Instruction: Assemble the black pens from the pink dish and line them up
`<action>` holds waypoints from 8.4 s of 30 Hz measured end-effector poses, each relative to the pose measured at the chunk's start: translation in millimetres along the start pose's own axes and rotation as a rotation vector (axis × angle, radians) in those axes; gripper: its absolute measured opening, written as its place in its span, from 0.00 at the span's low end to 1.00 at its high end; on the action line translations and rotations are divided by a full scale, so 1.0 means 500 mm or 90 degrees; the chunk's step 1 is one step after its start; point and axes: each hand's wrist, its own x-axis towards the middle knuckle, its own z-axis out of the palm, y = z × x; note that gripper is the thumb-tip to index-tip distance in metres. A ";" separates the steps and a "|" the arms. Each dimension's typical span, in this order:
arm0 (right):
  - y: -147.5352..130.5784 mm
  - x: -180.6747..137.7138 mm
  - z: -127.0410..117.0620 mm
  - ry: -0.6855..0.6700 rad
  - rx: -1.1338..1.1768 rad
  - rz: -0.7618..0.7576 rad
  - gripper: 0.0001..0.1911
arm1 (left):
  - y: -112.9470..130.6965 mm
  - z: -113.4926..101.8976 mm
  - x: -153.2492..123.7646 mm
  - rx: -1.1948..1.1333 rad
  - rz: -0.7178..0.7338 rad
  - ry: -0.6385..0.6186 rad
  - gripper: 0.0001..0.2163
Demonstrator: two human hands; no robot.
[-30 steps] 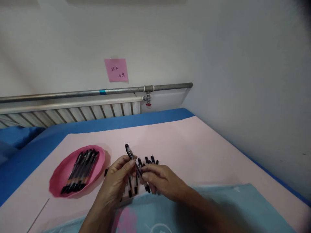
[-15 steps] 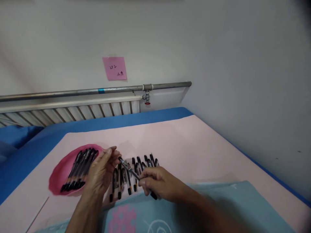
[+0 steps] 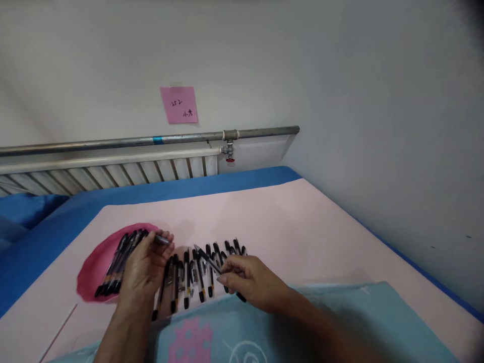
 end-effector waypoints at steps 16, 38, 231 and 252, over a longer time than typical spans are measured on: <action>-0.018 0.008 -0.002 -0.136 0.277 0.070 0.09 | -0.051 0.025 -0.066 0.117 -0.181 -0.297 0.12; -0.006 -0.001 0.025 0.148 -0.054 -0.055 0.07 | -0.058 0.042 -0.070 0.061 -0.128 -0.208 0.10; 0.071 -0.011 -0.108 0.172 -0.213 0.025 0.08 | -0.172 0.137 -0.110 0.105 -0.218 -0.164 0.07; 0.072 0.006 -0.117 0.232 -0.347 0.127 0.07 | -0.046 0.037 0.006 0.528 0.199 -0.041 0.14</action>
